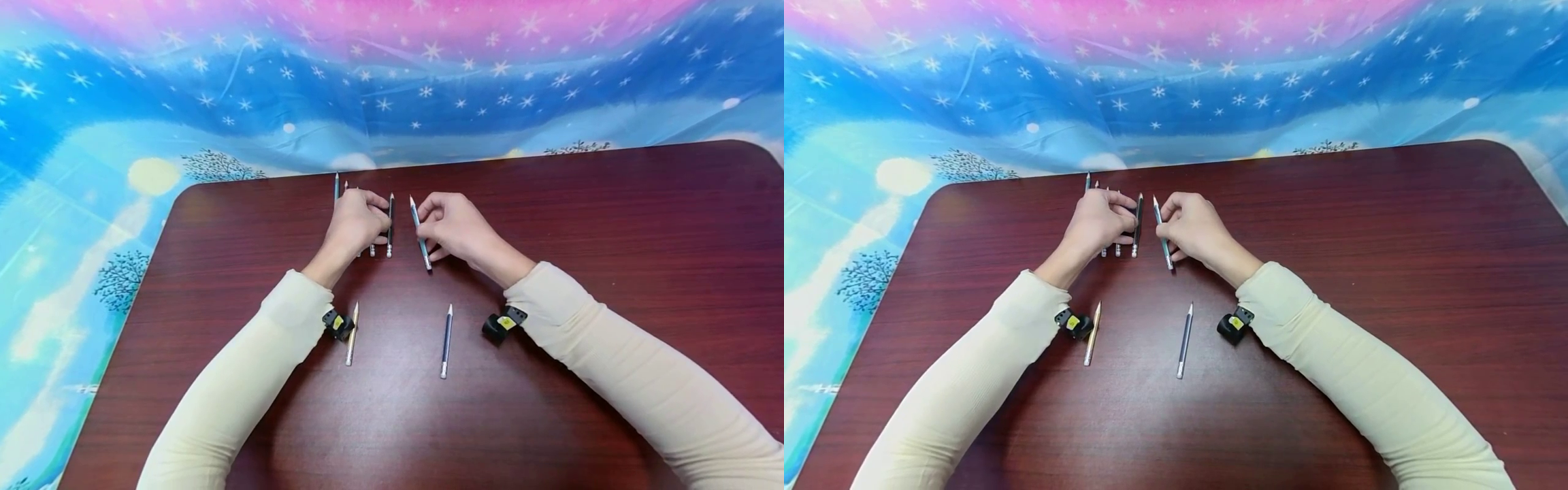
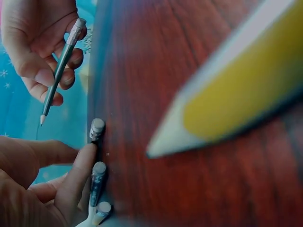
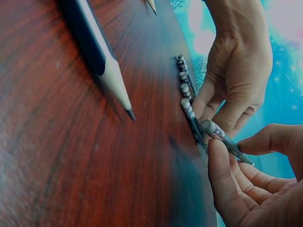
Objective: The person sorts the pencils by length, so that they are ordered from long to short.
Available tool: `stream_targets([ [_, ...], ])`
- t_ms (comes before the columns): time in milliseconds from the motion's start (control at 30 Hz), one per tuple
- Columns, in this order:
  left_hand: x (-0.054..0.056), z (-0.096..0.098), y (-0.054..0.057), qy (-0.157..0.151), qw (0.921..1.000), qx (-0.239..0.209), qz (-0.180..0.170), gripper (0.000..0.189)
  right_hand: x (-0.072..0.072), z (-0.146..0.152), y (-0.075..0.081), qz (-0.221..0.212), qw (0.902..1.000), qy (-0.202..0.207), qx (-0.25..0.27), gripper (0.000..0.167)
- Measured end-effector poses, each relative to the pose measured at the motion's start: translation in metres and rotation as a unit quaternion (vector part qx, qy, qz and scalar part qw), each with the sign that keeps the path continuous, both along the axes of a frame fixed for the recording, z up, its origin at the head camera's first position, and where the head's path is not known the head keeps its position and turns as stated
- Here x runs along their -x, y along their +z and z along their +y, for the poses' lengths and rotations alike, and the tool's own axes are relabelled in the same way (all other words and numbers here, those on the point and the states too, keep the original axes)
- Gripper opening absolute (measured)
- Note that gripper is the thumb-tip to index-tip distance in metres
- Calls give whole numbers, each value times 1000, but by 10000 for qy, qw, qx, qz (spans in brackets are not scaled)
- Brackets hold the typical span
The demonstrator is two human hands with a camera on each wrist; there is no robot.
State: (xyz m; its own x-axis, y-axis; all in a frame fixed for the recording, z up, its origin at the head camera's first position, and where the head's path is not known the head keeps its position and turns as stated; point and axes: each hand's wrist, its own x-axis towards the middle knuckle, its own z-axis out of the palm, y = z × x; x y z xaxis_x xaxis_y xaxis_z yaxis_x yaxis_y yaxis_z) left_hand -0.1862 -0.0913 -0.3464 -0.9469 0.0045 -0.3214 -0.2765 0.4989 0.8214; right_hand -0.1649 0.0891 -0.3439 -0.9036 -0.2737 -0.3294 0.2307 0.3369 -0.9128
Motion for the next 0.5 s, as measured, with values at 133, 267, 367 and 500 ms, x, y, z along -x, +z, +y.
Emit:
stream_targets([
  [133, 0, 2, 0, -121, 9997, 195, 27, 26, 0, 0, -1, -13, 10000, -31, -21, 17],
  [267, 0, 3, 0, -144, 9996, 256, 32, 24, 0, 0, -1, -35, 10000, -43, -31, 16],
  [367, 0, 3, 1, -145, 9994, 303, 44, 24, 1, 0, -2, -49, 10000, -33, -27, 16],
  [500, 1, 1, 2, -160, 9990, 411, 35, 26, 1, -1, -3, -53, 10000, -21, -18, 16],
])
